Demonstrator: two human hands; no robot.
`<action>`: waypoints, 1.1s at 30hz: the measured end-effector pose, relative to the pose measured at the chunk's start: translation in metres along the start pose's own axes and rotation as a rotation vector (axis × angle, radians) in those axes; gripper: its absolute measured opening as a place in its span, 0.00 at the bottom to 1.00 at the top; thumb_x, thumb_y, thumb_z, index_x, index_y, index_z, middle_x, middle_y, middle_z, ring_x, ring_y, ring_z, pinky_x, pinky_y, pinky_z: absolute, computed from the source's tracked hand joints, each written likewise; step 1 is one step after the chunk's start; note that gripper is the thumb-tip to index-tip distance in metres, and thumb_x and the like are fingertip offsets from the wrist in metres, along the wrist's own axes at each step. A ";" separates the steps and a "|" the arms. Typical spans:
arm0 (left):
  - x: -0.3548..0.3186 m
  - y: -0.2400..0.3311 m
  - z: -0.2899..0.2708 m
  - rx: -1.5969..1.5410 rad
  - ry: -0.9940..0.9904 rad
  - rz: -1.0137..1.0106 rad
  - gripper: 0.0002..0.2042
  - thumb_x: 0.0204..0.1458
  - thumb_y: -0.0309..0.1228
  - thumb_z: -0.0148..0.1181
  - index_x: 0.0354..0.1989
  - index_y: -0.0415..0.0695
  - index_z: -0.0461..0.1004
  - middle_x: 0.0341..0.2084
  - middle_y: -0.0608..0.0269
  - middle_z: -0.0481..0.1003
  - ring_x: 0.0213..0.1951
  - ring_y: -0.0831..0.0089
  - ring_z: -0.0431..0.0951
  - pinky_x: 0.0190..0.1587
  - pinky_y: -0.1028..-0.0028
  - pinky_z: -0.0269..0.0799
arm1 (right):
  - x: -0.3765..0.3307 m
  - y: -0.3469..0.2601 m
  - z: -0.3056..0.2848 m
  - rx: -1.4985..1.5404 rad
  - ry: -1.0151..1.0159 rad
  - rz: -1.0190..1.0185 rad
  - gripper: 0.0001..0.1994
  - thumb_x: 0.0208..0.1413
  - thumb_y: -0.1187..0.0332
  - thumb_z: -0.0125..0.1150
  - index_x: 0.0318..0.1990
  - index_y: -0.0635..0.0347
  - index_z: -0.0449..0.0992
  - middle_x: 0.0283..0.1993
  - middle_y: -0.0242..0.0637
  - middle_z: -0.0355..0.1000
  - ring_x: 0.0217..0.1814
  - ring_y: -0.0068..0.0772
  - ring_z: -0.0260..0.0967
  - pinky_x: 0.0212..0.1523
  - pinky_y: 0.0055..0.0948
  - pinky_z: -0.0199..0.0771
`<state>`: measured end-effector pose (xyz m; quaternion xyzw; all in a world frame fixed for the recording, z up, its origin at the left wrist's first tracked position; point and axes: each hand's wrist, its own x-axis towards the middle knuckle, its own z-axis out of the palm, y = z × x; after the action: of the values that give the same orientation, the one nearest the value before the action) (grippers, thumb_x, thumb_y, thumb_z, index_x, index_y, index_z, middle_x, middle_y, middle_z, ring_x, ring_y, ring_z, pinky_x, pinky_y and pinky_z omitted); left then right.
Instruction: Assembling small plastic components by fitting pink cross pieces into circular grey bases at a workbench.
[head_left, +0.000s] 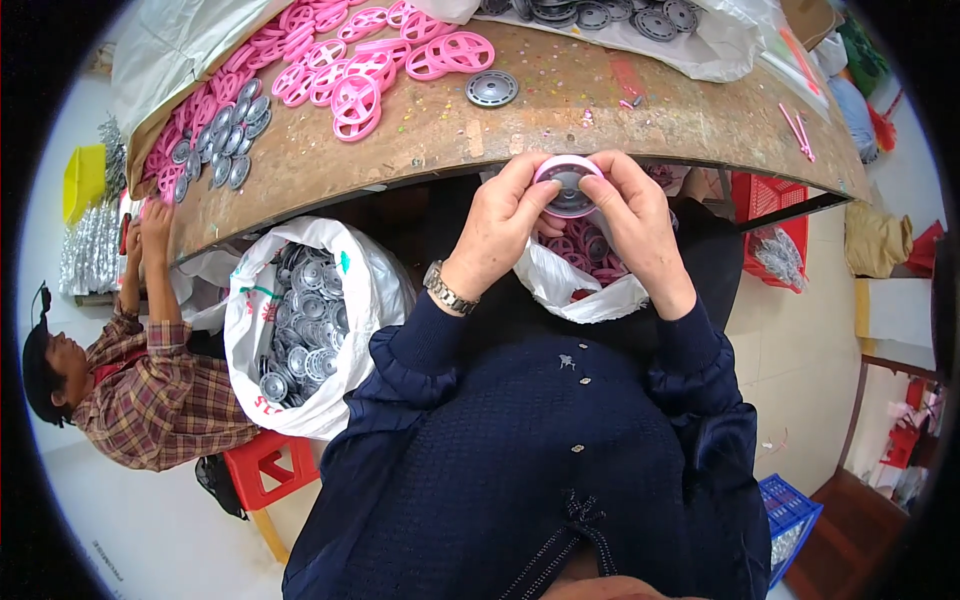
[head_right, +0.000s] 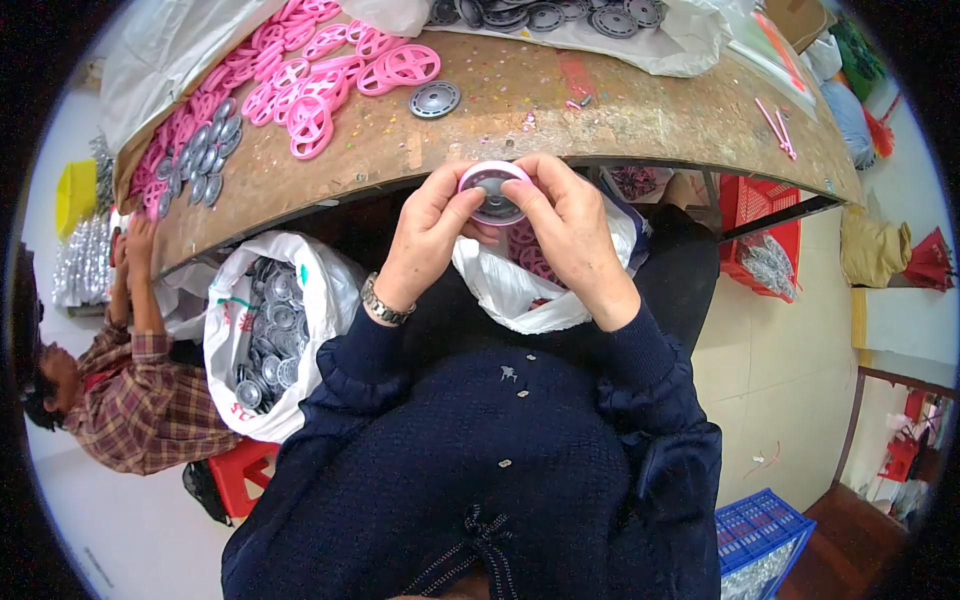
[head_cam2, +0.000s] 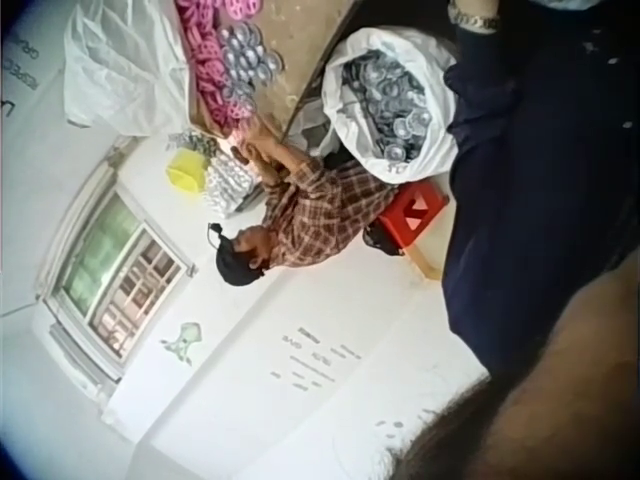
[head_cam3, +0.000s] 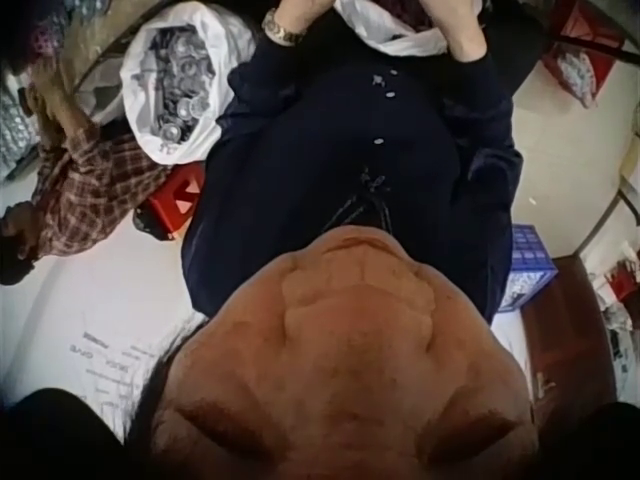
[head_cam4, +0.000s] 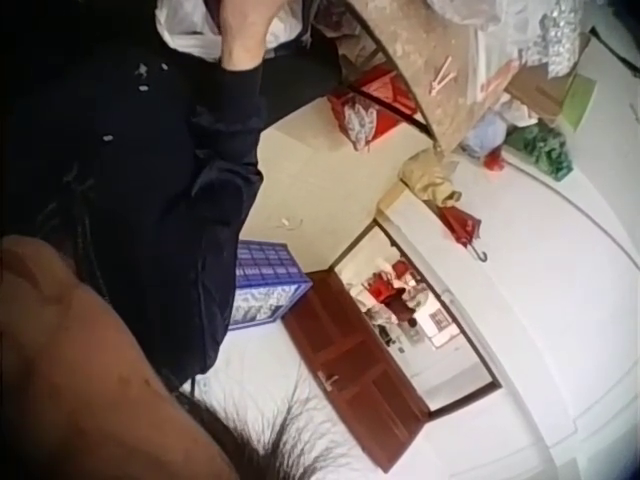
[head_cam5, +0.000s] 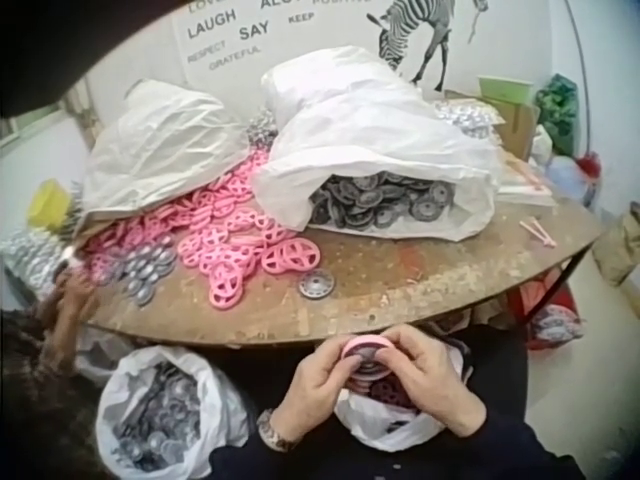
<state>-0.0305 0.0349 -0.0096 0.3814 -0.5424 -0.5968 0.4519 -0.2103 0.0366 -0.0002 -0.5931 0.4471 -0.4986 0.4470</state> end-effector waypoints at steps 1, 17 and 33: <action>0.000 0.001 0.000 0.080 -0.007 0.046 0.11 0.64 0.28 0.51 0.52 0.36 0.70 0.38 0.62 0.76 0.32 0.78 0.79 0.34 0.78 0.79 | -0.002 -0.001 0.000 -0.093 -0.009 -0.034 0.06 0.60 0.71 0.59 0.39 0.66 0.74 0.31 0.33 0.75 0.33 0.20 0.71 0.37 0.24 0.71; 0.002 -0.007 0.001 -0.189 0.069 -0.061 0.11 0.63 0.31 0.54 0.49 0.38 0.68 0.32 0.61 0.76 0.24 0.79 0.78 0.25 0.80 0.77 | -0.005 0.005 -0.002 0.096 -0.193 0.144 0.13 0.61 0.77 0.55 0.53 0.67 0.70 0.45 0.30 0.73 0.47 0.17 0.70 0.51 0.20 0.70; 0.000 -0.004 0.001 0.746 0.072 0.449 0.23 0.51 0.30 0.68 0.54 0.38 0.69 0.33 0.58 0.75 0.31 0.72 0.77 0.31 0.74 0.74 | -0.014 0.030 -0.025 0.144 -0.147 0.207 0.09 0.61 0.77 0.53 0.49 0.65 0.71 0.39 0.25 0.72 0.41 0.15 0.67 0.43 0.18 0.68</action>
<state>-0.0324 0.0353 -0.0134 0.4116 -0.7742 -0.2332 0.4205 -0.2393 0.0426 -0.0295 -0.5452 0.4351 -0.4355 0.5690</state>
